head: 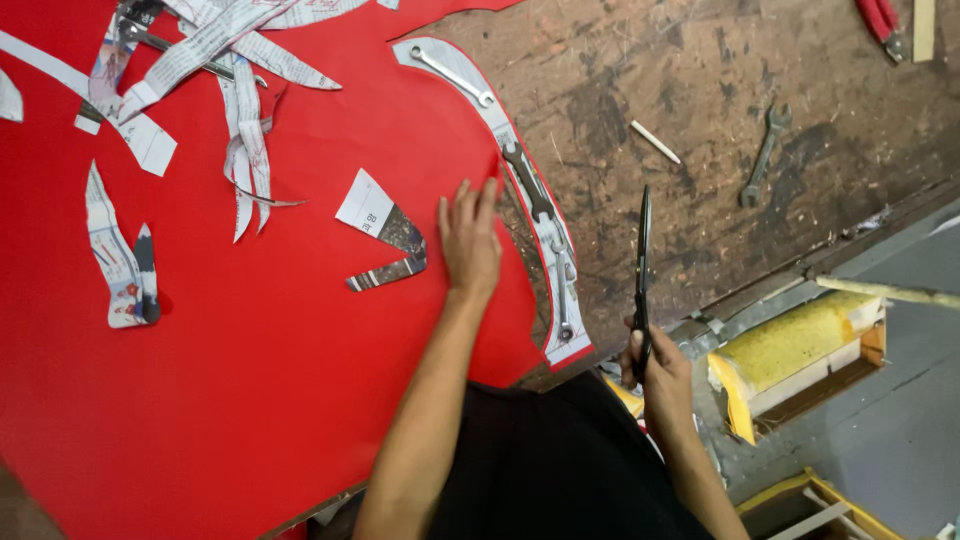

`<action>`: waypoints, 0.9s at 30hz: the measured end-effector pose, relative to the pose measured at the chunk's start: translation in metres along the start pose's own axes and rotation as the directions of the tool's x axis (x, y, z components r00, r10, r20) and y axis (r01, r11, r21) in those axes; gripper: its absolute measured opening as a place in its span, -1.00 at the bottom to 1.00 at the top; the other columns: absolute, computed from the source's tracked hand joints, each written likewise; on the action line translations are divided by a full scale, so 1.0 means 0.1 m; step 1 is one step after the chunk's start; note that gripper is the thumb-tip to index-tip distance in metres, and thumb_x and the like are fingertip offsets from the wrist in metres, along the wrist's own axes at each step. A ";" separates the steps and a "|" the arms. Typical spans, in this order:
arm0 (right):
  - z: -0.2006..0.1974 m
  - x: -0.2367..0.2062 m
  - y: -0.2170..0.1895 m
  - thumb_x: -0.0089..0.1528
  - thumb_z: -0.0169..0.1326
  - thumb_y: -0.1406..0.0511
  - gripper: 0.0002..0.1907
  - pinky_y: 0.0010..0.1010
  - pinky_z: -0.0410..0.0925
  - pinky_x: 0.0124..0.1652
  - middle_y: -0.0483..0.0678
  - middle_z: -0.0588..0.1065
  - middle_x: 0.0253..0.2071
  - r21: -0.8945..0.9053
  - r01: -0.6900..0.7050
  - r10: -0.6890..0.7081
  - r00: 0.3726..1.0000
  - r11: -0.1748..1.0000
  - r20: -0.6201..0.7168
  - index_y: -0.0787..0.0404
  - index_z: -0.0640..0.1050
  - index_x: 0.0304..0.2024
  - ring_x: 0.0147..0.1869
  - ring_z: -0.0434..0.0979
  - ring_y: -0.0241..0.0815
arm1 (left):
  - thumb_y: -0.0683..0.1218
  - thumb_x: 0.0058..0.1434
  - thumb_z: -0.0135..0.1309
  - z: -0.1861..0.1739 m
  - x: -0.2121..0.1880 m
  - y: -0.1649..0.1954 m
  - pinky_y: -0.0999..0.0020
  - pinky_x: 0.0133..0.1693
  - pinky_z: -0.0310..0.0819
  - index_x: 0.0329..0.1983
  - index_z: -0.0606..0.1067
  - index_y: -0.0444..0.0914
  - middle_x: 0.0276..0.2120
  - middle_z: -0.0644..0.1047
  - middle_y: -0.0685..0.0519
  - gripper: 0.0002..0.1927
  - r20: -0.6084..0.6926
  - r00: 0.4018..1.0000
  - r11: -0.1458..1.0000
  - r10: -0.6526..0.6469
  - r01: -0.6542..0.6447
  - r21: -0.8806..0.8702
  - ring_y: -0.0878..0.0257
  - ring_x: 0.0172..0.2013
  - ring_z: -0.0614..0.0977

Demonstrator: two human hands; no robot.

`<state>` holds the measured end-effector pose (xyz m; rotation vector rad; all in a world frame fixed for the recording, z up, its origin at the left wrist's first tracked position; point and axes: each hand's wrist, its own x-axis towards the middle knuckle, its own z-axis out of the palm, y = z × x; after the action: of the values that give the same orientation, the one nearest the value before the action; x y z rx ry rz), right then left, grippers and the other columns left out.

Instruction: The person places a paper template on a red fabric sheet, traces the template's outline with a white marker, and then cuts along the traced line using scissors. The cut piece is separated from the main fabric.

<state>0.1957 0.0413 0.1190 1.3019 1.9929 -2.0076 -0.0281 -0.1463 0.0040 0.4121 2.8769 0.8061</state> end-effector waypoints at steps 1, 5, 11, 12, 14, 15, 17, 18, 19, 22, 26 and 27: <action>-0.01 0.00 0.00 0.36 0.05 0.22 -0.63 -0.49 0.21 -0.47 -0.14 0.36 -0.53 -0.001 -0.022 0.022 1.000 1.000 -0.018 0.31 0.54 0.13 -0.51 0.34 -0.34 | -0.17 0.24 0.01 -0.03 -0.03 -0.06 -0.03 0.47 0.00 0.49 0.29 -0.12 0.23 0.44 0.00 -0.31 -0.003 0.998 0.994 -0.067 0.067 -0.085 0.09 0.38 0.36; -0.02 0.02 -0.01 0.36 0.04 0.22 -0.63 -0.48 0.21 -0.47 -0.12 0.39 -0.53 0.009 -0.036 0.037 0.999 0.999 -0.032 0.30 0.53 0.13 -0.51 0.34 -0.32 | -0.14 0.51 0.01 -0.39 -0.09 -0.46 0.06 0.33 0.38 0.38 0.39 -0.25 0.24 0.52 -0.11 -0.61 -0.372 0.909 0.905 -0.189 0.014 -0.425 -0.03 0.25 0.54; 0.14 0.15 0.07 0.34 0.05 0.23 -0.63 -0.49 0.24 -0.47 -0.14 0.42 -0.51 -0.018 -0.033 0.034 0.998 0.999 0.059 0.29 0.54 0.13 -0.50 0.37 -0.33 | -0.22 0.29 0.12 -1.18 -0.32 -1.16 0.01 0.06 0.46 0.39 0.35 -0.25 0.06 0.51 -0.17 -0.43 -0.455 0.730 0.846 -0.510 0.332 -0.417 -0.09 -0.01 0.57; 0.18 0.18 0.10 0.33 0.05 0.23 -0.63 -0.49 0.25 -0.48 -0.14 0.43 -0.51 -0.028 -0.036 0.039 0.995 0.999 0.091 0.28 0.54 0.13 -0.50 0.38 -0.32 | -0.23 0.26 0.11 -1.27 -0.34 -1.24 0.03 -0.02 0.50 0.38 0.36 -0.19 -0.04 0.53 -0.13 -0.41 -0.358 0.685 0.756 -0.634 0.451 -0.475 -0.04 -0.11 0.59; 0.34 0.27 0.16 0.34 0.04 0.24 -0.64 -0.51 0.27 -0.47 -0.17 0.43 -0.48 -0.024 -0.021 0.025 0.982 0.999 0.188 0.26 0.54 0.14 -0.47 0.40 -0.36 | -0.28 0.25 0.02 -1.41 -0.37 -1.37 0.05 0.00 0.48 0.42 0.33 -0.15 -0.10 0.49 -0.11 -0.37 -0.294 0.683 0.729 -0.669 0.527 -0.436 0.02 -0.13 0.57; 0.43 0.33 0.19 0.34 0.03 0.24 -0.64 -0.52 0.29 -0.47 -0.19 0.43 -0.46 -0.021 -0.012 0.017 0.972 1.000 0.235 0.25 0.54 0.14 -0.46 0.41 -0.37 | -0.31 0.25 -0.03 -1.45 -0.37 -1.41 0.06 0.01 0.47 0.44 0.31 -0.14 -0.13 0.47 -0.10 -0.35 -0.262 0.679 0.715 -0.686 0.562 -0.416 0.04 -0.14 0.56; 0.64 0.42 0.25 0.32 0.05 0.26 -0.63 -0.51 0.30 -0.48 -0.17 0.45 -0.48 -0.071 0.009 0.013 0.952 0.997 0.307 0.23 0.54 0.17 -0.49 0.42 -0.36 | -0.34 0.21 0.01 -1.48 -0.32 -1.41 -0.06 0.02 0.35 0.38 0.35 -0.25 -0.02 0.43 -0.17 -0.39 -0.437 0.677 0.805 -0.593 0.492 -0.330 -0.04 0.01 0.49; 0.76 0.47 0.27 0.31 0.06 0.27 -0.62 -0.51 0.31 -0.49 -0.16 0.47 -0.48 -0.096 0.021 0.013 0.941 0.995 0.339 0.23 0.53 0.18 -0.50 0.42 -0.35 | -0.36 0.20 0.02 -1.47 -0.27 -1.39 -0.12 0.02 0.29 0.34 0.37 -0.31 0.04 0.40 -0.21 -0.41 -0.514 0.671 0.844 -0.534 0.457 -0.280 -0.09 0.08 0.45; 0.90 0.52 0.29 0.32 0.06 0.26 -0.61 -0.51 0.31 -0.48 -0.16 0.46 -0.47 -0.077 0.007 0.023 0.926 0.997 0.377 0.23 0.52 0.19 -0.49 0.43 -0.36 | -0.33 0.25 0.00 -1.44 -0.21 -1.34 -0.10 0.12 0.31 0.33 0.40 -0.28 0.08 0.40 -0.16 -0.46 -0.545 0.703 0.889 -0.457 0.359 -0.283 -0.07 0.14 0.45; 1.31 0.68 0.30 0.33 0.07 0.24 -0.60 -0.51 0.31 -0.47 -0.16 0.46 -0.45 -0.079 -0.064 0.094 0.880 0.995 0.466 0.26 0.50 0.19 -0.47 0.43 -0.37 | -0.24 0.35 -0.01 -1.23 0.06 -1.10 -0.16 0.34 0.21 0.28 0.48 -0.19 0.22 0.36 -0.06 -0.57 -0.558 0.805 0.975 -0.204 0.113 -0.192 -0.05 0.31 0.36; 1.69 0.85 0.23 0.36 0.08 0.20 -0.60 -0.51 0.31 -0.45 -0.13 0.47 -0.46 -0.126 -0.109 0.159 0.843 0.986 0.513 0.28 0.52 0.16 -0.49 0.43 -0.34 | -0.05 0.37 0.07 -0.93 0.58 -0.89 -0.45 0.38 -0.28 0.25 0.53 -0.09 0.41 0.22 -0.06 -0.62 -0.274 0.959 0.997 0.072 -0.066 0.030 -0.12 0.49 0.05; 1.75 0.88 0.21 0.35 0.08 0.19 -0.60 -0.51 0.32 -0.44 -0.13 0.47 -0.46 -0.117 -0.094 0.142 0.832 0.989 0.536 0.27 0.52 0.17 -0.49 0.44 -0.34 | -0.02 0.42 0.06 -0.89 0.70 -0.90 -0.48 0.39 -0.34 0.26 0.52 -0.07 0.43 0.19 -0.07 -0.65 -0.215 0.975 0.998 0.052 -0.047 0.030 -0.13 0.51 -0.01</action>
<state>0.0587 -0.0627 0.0237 0.6971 1.6591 -1.9213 -0.1329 -0.2432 0.0294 0.4252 3.0913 0.8748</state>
